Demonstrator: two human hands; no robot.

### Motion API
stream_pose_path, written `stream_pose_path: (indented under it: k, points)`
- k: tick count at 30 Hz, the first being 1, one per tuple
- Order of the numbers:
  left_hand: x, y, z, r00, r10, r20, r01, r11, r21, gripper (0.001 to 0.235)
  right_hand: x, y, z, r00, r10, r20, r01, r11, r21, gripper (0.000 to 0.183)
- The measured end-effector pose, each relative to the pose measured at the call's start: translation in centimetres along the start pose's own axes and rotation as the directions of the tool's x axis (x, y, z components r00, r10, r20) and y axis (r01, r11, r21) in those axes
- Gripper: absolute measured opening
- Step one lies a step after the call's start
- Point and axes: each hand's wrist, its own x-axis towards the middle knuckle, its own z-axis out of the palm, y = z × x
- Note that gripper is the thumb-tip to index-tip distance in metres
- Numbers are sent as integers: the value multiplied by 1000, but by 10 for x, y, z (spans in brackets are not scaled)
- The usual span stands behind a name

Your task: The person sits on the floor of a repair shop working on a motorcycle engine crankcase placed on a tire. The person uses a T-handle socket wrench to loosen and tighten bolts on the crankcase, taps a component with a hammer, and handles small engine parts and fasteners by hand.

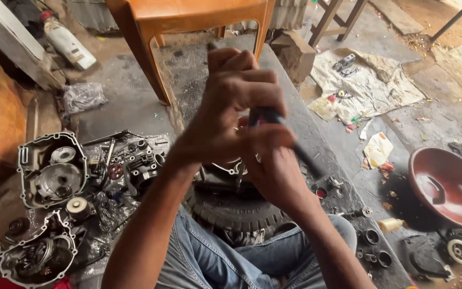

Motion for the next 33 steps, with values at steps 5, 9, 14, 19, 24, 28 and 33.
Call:
stream_pose_path:
  k: [5,9,14,19,24,28,33]
  points:
    - [3,-18,-2,964,-85,251,149,958,-247,42,15,-8,-13,993,-75,-88,65,991,-114,24]
    - [-54,-3,-18,919,-356,-172,268,881,-391,55,25,-30,-25,999,54,-5,-54,995,86,18]
    - [-179,-20,2,743,-570,351,663,698,-270,49,26,-23,-27,987,-134,90,102,951,292,19]
    - [-199,-18,5,587,-646,488,794,576,-193,42,34,-14,-49,990,-106,88,68,932,357,28]
    - [-195,-28,2,643,-582,497,746,624,-235,45,32,-26,-64,985,-148,-91,172,886,430,18]
    - [-211,-31,15,715,-518,471,688,642,-338,38,42,-43,-28,983,-176,59,133,889,439,13]
    - [-231,-50,29,651,-615,445,755,583,-299,27,51,-33,6,925,-358,127,213,765,607,14]
